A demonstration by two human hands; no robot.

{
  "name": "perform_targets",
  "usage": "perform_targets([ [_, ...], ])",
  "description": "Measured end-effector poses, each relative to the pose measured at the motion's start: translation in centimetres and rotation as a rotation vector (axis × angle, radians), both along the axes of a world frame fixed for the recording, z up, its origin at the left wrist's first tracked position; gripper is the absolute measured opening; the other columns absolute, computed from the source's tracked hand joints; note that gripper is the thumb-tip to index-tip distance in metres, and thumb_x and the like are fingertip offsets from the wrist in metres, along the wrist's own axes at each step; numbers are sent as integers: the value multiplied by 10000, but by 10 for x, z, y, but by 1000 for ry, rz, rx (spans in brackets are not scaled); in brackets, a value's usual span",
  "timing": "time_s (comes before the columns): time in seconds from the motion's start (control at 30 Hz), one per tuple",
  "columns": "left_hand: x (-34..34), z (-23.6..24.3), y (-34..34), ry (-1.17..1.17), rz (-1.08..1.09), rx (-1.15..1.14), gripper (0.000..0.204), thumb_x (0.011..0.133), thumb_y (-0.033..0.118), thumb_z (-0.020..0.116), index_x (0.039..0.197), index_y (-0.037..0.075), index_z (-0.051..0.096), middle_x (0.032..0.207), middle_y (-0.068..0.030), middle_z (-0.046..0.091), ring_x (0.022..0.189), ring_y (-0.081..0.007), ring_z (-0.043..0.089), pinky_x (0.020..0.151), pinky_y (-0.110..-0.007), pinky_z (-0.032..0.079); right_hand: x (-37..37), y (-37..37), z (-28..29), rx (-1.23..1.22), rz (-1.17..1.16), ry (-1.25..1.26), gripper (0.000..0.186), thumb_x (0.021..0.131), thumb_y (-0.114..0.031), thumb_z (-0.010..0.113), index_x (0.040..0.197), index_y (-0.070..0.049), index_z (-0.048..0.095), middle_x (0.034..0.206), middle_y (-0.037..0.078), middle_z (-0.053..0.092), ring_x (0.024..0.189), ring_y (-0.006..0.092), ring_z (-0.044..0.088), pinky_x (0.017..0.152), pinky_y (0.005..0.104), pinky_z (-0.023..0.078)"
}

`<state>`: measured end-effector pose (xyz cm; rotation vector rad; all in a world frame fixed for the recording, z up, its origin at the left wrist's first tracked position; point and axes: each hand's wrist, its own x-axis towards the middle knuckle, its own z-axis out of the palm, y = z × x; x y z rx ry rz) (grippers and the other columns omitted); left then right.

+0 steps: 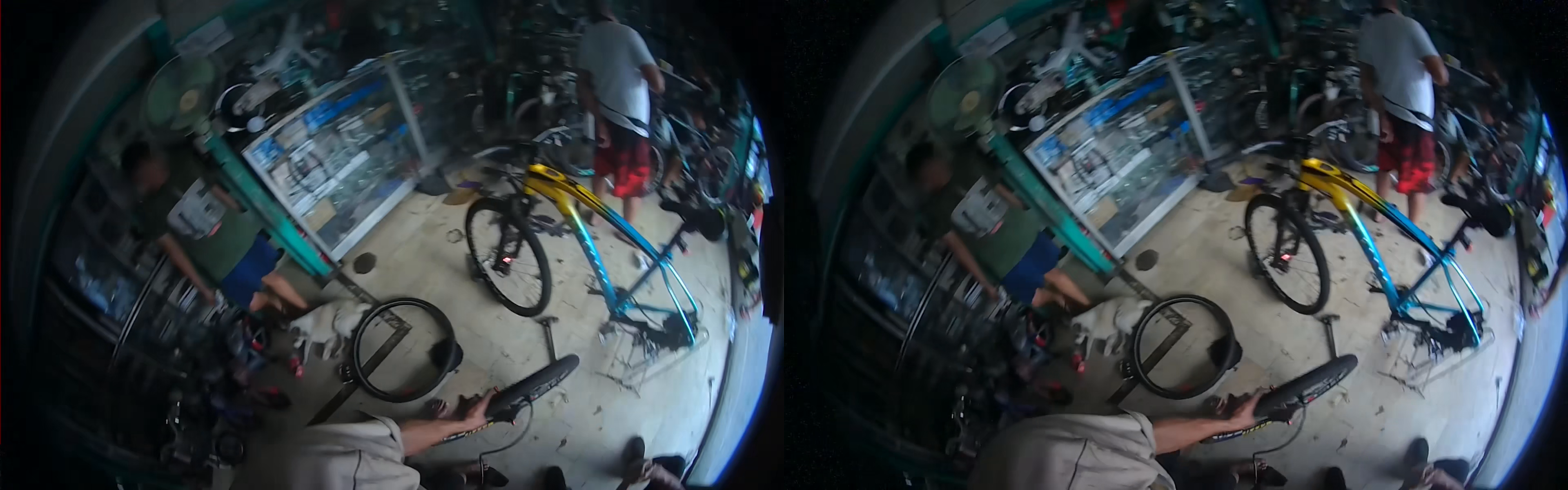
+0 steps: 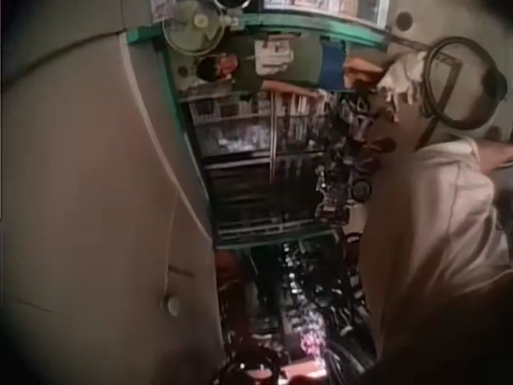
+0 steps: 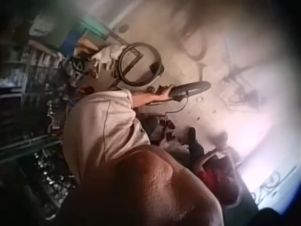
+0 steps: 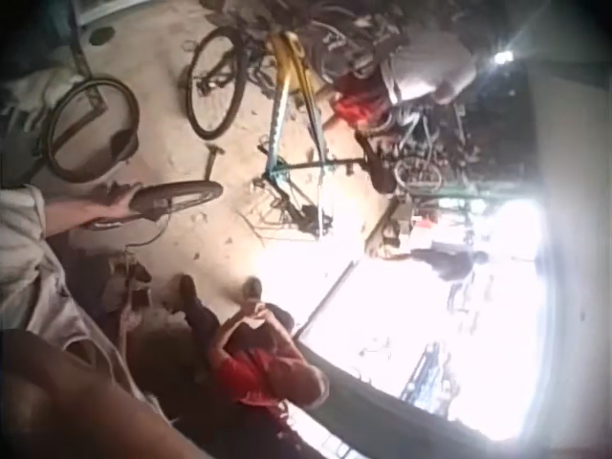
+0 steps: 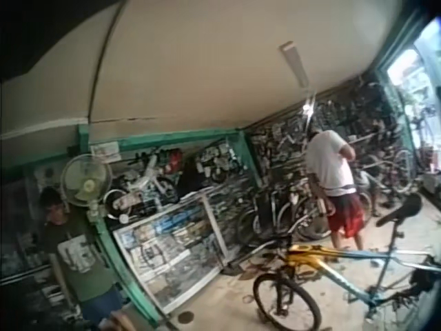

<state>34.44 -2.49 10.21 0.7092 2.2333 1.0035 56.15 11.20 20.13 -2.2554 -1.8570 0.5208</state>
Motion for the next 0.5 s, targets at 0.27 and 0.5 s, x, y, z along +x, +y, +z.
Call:
perform_targets([
  [0.27, -2, 19, 40, 314, -92, -342, 1119, 797, 426, 813, 1631, 173, 112, 1398, -414, 448, 1108, -475, 622, 928, -620, 453, -58, -2, 12, -50, 272, -37, 298, 721, -240, 683, 926, -40, 763, 914, 171, 740, 857, 347, 717, 820, 445, 572],
  [0.5, -2, 44, 14, 95, -6, -414, 1002, 835, 385, 779, 1624, 297, 167, 1361, -334, 518, 1039, -431, 652, 860, -557, 508, -70, -9, 12, -98, 352, -70, 287, 742, -241, 680, 929, -37, 758, 908, 160, 737, 838, 333, 711, 809, 437, 572],
])
